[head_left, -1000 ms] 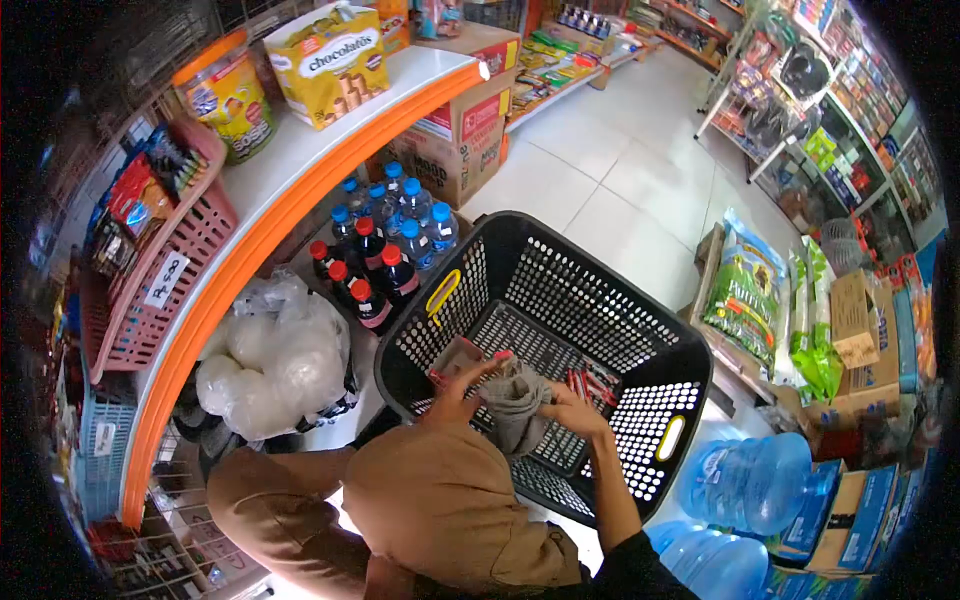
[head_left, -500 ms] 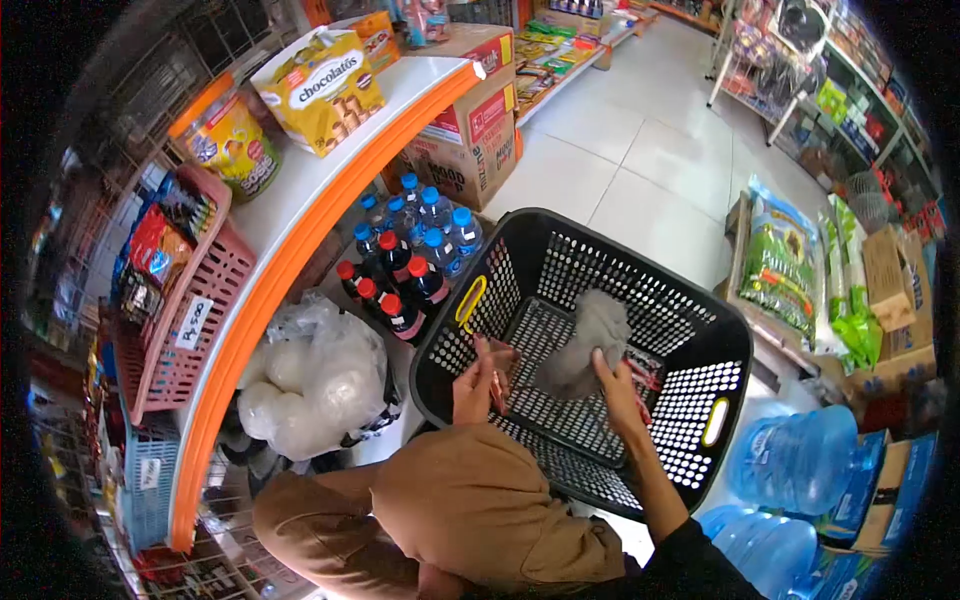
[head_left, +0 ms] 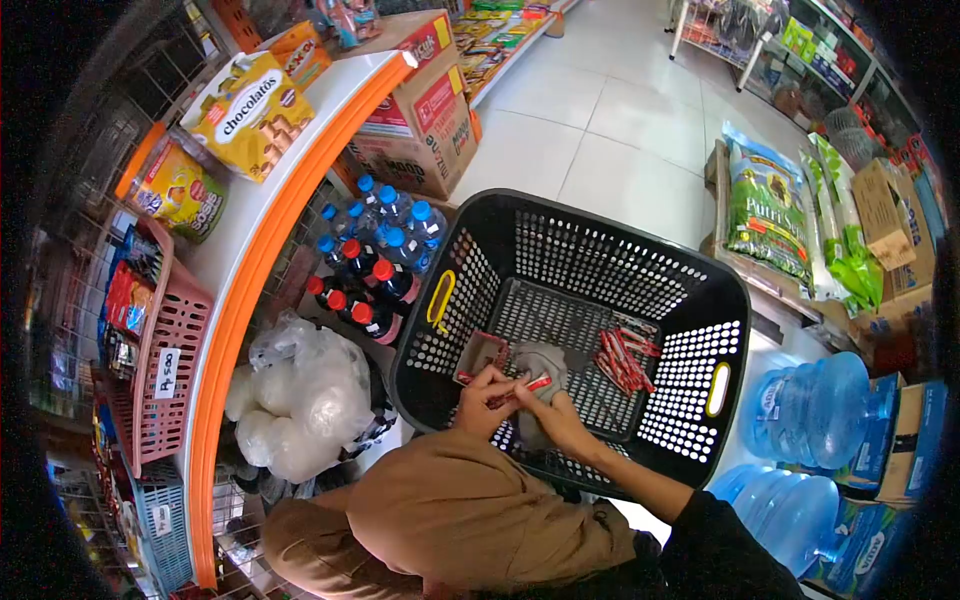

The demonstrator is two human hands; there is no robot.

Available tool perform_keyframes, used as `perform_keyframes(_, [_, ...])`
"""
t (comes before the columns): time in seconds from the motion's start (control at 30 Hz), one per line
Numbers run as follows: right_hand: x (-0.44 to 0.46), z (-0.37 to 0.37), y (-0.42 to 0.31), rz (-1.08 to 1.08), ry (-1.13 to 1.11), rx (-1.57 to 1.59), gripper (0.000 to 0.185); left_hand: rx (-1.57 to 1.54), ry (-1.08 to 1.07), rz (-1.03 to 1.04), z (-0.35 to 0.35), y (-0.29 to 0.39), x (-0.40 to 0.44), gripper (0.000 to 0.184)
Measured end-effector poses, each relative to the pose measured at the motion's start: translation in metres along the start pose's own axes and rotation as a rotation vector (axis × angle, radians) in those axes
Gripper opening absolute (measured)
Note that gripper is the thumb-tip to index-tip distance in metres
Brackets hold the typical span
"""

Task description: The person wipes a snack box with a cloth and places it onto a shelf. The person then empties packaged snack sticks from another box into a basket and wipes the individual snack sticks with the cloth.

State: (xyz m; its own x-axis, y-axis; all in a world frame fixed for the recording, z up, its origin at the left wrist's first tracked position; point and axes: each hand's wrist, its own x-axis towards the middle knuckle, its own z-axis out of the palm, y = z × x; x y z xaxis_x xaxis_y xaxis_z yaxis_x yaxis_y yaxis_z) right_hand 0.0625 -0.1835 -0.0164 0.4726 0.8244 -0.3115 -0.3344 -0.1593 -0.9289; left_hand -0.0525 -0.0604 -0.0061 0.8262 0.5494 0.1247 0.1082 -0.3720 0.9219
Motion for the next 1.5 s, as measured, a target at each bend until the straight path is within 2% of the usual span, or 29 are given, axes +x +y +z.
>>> perform_keyframes(0.13, [0.003, -0.008, -0.038, -0.042, 0.084, -0.136, 0.037, 0.026, 0.097, -0.030, 0.003, 0.008, 0.004, 0.035])
perform_keyframes(0.23, [0.031, -0.026, 0.001, -0.130, 0.163, -0.150, 0.033, 0.056, 0.099, -0.028, 0.002, 0.015, 0.008, 0.035])
perform_keyframes(0.37, [0.039, -0.041, -0.050, -0.122, 0.383, 0.042, 0.041, 0.099, 0.134, -0.069, 0.005, 0.010, 0.008, 0.029])
perform_keyframes(0.4, [0.040, -0.046, -0.053, -0.109, 0.348, 0.061, 0.044, -0.012, 0.161, -0.145, 0.006, 0.009, 0.008, 0.029])
perform_keyframes(0.5, [0.034, -0.049, -0.046, -0.037, 0.196, -0.256, 0.049, -0.351, 0.178, -0.335, 0.006, 0.006, 0.009, 0.031])
perform_keyframes(0.57, [0.025, -0.036, -0.043, -0.189, 0.067, -0.392, 0.052, -0.580, 0.110, -0.419, 0.003, 0.006, 0.009, 0.034])
perform_keyframes(0.63, [0.015, -0.018, -0.047, -0.338, -0.062, -0.522, 0.057, -0.514, 0.146, -0.307, 0.011, -0.015, 0.005, 0.035])
perform_keyframes(0.67, [0.017, -0.019, -0.038, -0.332, -0.111, -0.504, 0.056, -0.481, 0.165, -0.250, 0.014, -0.027, 0.001, 0.035])
perform_keyframes(0.73, [0.025, -0.019, -0.032, -0.319, -0.212, -0.470, 0.055, -0.619, 0.169, -0.320, 0.009, -0.015, 0.003, 0.035])
perform_keyframes(0.83, [0.020, -0.029, -0.069, -0.009, -0.364, -0.703, 0.052, -0.679, 0.210, -0.339, 0.008, -0.011, 0.001, 0.031])
perform_keyframes(0.87, [0.022, -0.033, -0.062, -0.028, -0.374, -0.670, 0.050, -0.672, 0.227, -0.332, 0.007, -0.012, 0.000, 0.030])
perform_keyframes(0.93, [0.025, -0.036, -0.049, -0.066, -0.393, -0.599, 0.048, -0.737, 0.376, -0.241, -0.001, -0.011, 0.005, 0.028])
perform_keyframes(1.0, [0.022, -0.034, -0.047, -0.304, -0.325, -0.508, 0.047, -0.760, 0.557, -0.145, -0.011, -0.015, 0.008, 0.028])
perform_keyframes(1.07, [0.022, -0.035, -0.048, -0.474, -0.249, -0.520, 0.043, -0.861, 0.761, -0.219, -0.016, -0.024, 0.010, 0.029])
perform_keyframes(1.1, [0.025, -0.037, -0.052, -0.369, -0.227, -0.561, 0.042, -0.911, 0.868, -0.256, -0.018, -0.022, 0.011, 0.029])
perform_keyframes(1.17, [0.027, -0.045, -0.061, -0.159, -0.183, -0.640, 0.041, -0.832, 0.798, -0.290, -0.016, -0.021, 0.008, 0.031])
perform_keyframes(1.23, [0.040, -0.069, -0.019, -0.232, -0.174, -0.991, 0.037, -0.724, 0.732, -0.278, -0.010, -0.039, 0.009, 0.034])
perform_keyframes(1.3, [0.036, -0.078, -0.009, -0.229, -0.230, -1.288, 0.032, -0.629, 0.609, -0.527, -0.014, -0.034, 0.009, 0.037])
perform_keyframes(1.37, [0.023, -0.081, -0.011, -0.099, -0.369, -1.499, 0.028, -0.626, 0.453, -0.707, -0.015, -0.030, 0.010, 0.037])
perform_keyframes(1.4, [0.018, -0.080, -0.013, -0.027, -0.441, -1.599, 0.026, -0.647, 0.459, -0.708, -0.013, -0.030, 0.015, 0.036])
perform_keyframes(1.5, [0.020, -0.080, -0.007, 0.111, -0.640, -1.609, 0.027, -0.135, 0.293, -0.778, -0.011, -0.022, 0.016, 0.039])
